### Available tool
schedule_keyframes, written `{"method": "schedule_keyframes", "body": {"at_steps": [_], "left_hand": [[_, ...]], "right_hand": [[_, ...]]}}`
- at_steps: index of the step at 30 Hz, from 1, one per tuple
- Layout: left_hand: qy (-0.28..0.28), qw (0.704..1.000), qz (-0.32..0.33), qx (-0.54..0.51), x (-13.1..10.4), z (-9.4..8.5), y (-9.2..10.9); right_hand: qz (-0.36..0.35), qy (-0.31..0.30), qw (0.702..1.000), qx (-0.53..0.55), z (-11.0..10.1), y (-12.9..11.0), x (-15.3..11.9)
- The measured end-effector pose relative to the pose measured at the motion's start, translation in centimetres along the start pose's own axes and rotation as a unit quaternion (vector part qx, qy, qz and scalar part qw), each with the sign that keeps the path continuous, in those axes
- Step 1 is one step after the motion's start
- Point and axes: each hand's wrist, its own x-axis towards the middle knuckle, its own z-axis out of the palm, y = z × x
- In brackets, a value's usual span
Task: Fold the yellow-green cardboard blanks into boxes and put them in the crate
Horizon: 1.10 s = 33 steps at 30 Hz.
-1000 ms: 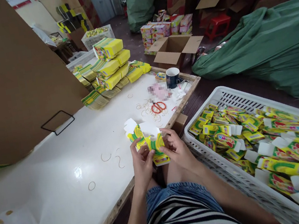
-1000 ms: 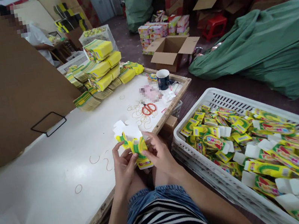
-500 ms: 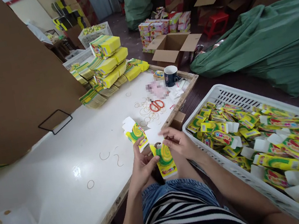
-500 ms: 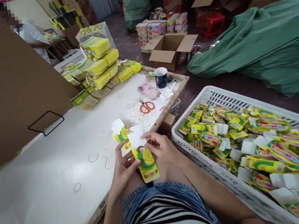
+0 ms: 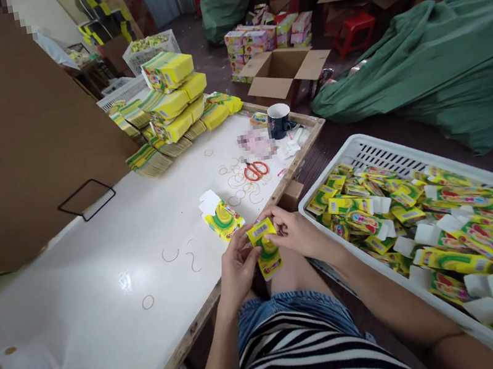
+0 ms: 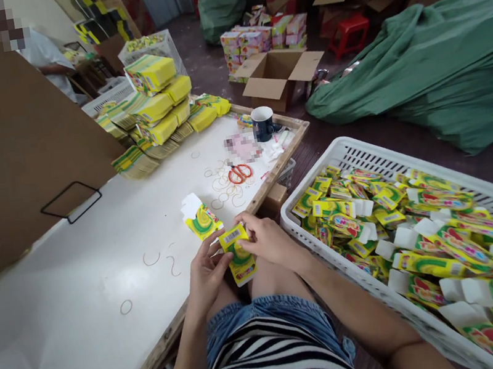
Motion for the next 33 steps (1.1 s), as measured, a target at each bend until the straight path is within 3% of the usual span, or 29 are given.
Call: {"method": "schedule_keyframes", "body": {"at_steps": [11,16,20,22,24,27,28,30,33], "left_hand": [[0.016,1.000,-0.002,-0.016,0.1,0.2,0.3],[0.034,0.999,0.000,-0.035,0.2,-0.5,0.3],[0.013,0.999,0.014,-0.033,0.5,0.1,-0.4],[0.017,0.999,0.043,0.005,0.8,0.4,-0.9],[0.056,0.989,0.091,0.106,1.3,0.1,-1.5],[0.135,0.934,0.129,0.305,2.0,-1.4,-2.4],[0.146,0.917,0.120,0.352,2.2,-1.9,-2.7],[0.139,0.901,0.090,0.401,2.5,-2.8,-3.5],[0.117,0.901,0.074,0.412,2.4,-3.2,-4.7]], "right_hand": [[0.038,0.044,0.986,-0.153,1.0,-1.0,0.6],[-0.041,0.038,0.998,0.001,0.7,0.2,0.5],[-0.044,0.062,0.990,0.116,0.7,1.1,0.0],[-0.050,0.092,0.990,0.091,-0.2,1.2,-0.6],[-0.067,0.188,0.980,-0.025,-1.9,1.2,-1.5],[-0.060,0.333,0.918,-0.206,-4.2,1.9,-2.1],[-0.054,0.343,0.909,-0.231,-4.3,2.3,-1.9],[-0.047,0.303,0.923,-0.232,-3.1,3.2,-0.7],[-0.025,0.208,0.956,-0.206,1.3,3.9,2.6]]}}
